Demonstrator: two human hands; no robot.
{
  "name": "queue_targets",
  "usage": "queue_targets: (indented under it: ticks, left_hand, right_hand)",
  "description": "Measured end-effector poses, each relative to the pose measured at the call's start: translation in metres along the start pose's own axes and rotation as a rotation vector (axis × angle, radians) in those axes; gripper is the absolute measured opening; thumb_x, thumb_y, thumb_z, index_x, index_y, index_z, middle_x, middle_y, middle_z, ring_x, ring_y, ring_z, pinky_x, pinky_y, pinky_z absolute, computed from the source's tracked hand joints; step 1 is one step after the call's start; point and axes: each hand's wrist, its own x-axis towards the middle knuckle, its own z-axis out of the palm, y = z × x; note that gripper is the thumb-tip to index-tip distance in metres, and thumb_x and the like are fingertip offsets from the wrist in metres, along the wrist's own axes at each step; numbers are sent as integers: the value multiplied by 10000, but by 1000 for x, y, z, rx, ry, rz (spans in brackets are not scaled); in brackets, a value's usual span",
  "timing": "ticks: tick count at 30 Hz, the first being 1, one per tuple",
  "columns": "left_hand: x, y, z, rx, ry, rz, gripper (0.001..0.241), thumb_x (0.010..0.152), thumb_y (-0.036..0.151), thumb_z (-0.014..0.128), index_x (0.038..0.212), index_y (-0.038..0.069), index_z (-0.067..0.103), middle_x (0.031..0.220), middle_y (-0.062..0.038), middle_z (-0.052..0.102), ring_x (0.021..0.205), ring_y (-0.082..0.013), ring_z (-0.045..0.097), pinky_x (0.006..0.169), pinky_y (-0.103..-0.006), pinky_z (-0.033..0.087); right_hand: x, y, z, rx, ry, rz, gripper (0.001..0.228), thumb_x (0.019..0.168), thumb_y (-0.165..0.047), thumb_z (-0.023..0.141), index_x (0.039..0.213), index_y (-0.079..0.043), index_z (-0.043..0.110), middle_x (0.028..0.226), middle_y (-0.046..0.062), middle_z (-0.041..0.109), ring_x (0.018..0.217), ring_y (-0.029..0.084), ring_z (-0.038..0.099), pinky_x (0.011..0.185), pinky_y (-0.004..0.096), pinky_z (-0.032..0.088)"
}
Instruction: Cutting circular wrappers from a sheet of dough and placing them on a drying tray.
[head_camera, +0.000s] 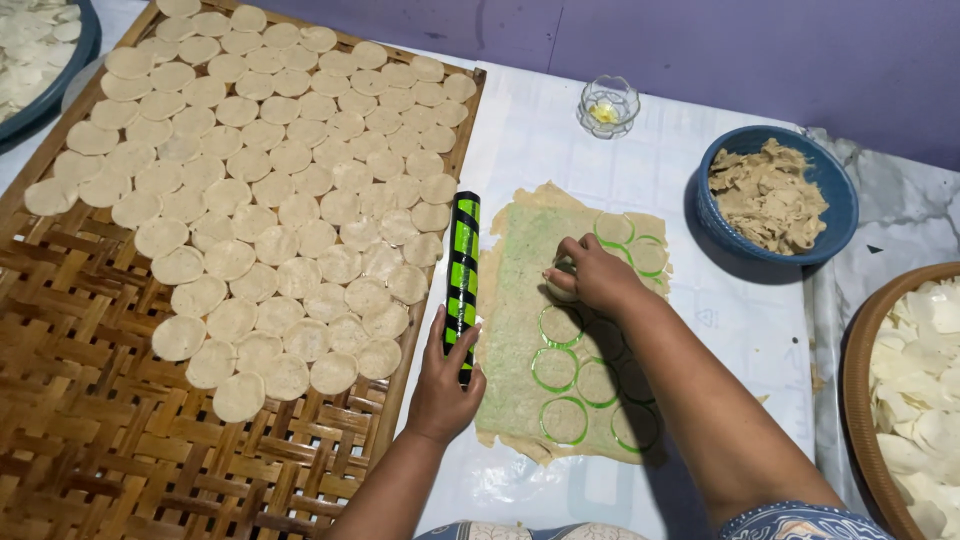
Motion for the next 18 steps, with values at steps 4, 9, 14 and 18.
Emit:
queue_targets:
  ticks: [4,9,14,18]
  left_hand:
    - [3,2,-1,13,31,4,599,836,46,631,1421,167,577,1617,-251,262,1466,-428,345,1183,-487,359]
    - [1,4,-3,2,27,-7,571,843,63,630,1401,172,591,1619,-227,282,1463,-416,354,1178,-485,373]
    - [7,15,-9,42,33,-30,587,778,22,681,1349,153,631,1621,-180,308,1448,-356,432,1091,-388,469]
    - [6,13,-7,50,45,-33,574,778,36,686,1341,141,641,1613,-195,322,1454,-357,424,1101,-387,456]
  right_hand:
    - [31,21,-32,101,7,15,432,999,-541,552,1207,-162,568,1239,230,563,1135,569,629,937,639,521]
    - [45,20,-53,109,184,-2,425,1029,-514,589,1237,-144,566,1202,203,553,1096,499,657,890,594,537]
    - [57,11,-33,-13,125,76,482,965,-557,600,1281,-193,594,1271,90,533,1059,342,645,892,492,498]
    - [62,17,-4,-64,231,38,453,948,-563,603,1221,-203,589,1269,96,535,971,359,676,841,489,522]
